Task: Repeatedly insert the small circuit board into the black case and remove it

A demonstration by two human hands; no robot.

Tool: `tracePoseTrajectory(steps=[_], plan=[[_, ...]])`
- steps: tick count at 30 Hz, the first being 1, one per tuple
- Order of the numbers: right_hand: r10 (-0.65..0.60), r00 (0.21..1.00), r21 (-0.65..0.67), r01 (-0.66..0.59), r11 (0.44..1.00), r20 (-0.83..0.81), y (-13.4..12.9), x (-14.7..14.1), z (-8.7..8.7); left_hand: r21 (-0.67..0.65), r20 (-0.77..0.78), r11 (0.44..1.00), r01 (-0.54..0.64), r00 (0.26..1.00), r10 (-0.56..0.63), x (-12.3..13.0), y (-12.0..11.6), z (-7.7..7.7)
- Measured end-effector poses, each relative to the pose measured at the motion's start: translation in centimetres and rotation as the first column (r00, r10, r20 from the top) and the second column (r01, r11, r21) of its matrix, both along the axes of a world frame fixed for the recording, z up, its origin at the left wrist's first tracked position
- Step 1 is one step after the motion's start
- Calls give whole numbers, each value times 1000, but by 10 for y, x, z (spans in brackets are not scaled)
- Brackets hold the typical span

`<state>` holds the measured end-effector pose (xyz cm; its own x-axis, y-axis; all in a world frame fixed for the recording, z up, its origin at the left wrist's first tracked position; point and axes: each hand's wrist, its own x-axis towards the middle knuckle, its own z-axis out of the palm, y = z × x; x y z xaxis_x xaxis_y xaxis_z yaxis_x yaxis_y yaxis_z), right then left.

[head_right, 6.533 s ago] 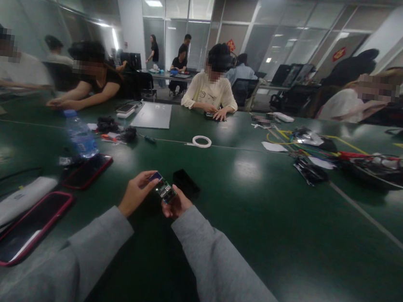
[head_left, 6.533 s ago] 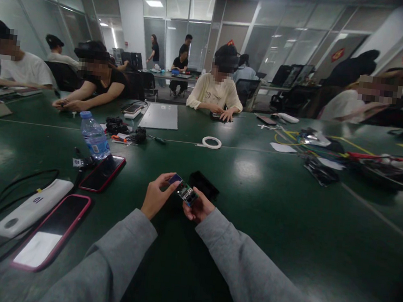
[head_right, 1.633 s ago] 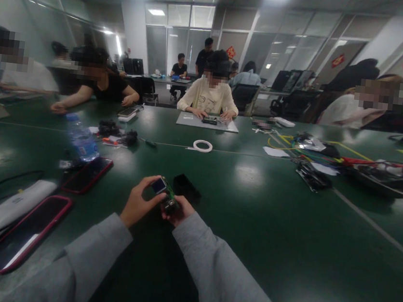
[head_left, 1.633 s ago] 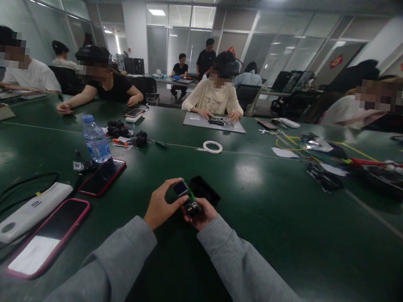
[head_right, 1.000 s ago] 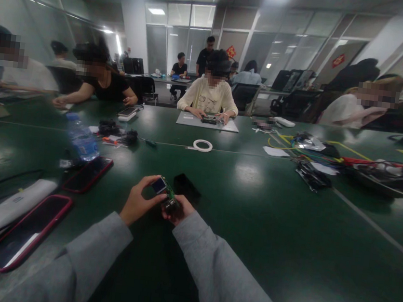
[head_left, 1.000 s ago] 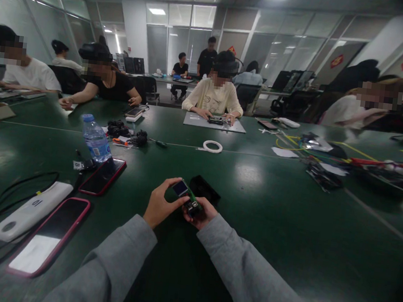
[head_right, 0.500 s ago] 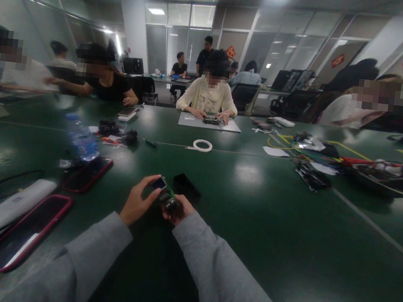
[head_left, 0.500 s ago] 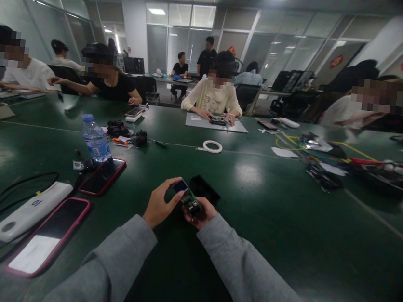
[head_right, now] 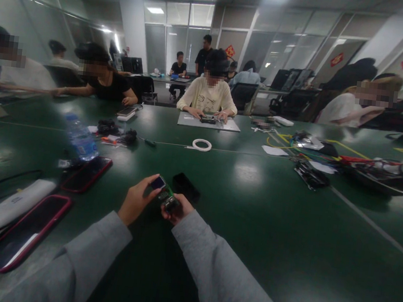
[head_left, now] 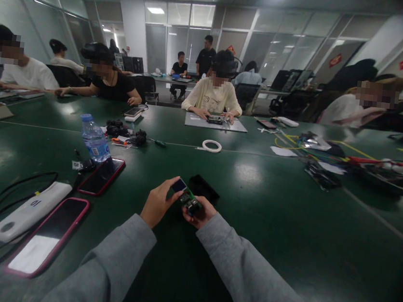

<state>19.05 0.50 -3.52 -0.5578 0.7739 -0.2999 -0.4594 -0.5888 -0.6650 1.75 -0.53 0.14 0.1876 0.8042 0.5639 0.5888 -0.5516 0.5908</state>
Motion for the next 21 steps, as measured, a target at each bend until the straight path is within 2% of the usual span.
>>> tracePoseTrajectory(steps=[5, 11, 21], plan=[[7, 1000, 15, -7, 1000, -5, 1, 0, -4, 0, -6, 1000, 4, 1000, -4, -2, 0, 0], [11, 1000, 26, -12, 1000, 4, 2, 1, -5, -35, 75, 999, 14, 997, -11, -1, -4, 3], [23, 1000, 80, -22, 997, -11, 3, 0, -9, -8, 50, 1000, -11, 999, 12, -2, 0, 0]])
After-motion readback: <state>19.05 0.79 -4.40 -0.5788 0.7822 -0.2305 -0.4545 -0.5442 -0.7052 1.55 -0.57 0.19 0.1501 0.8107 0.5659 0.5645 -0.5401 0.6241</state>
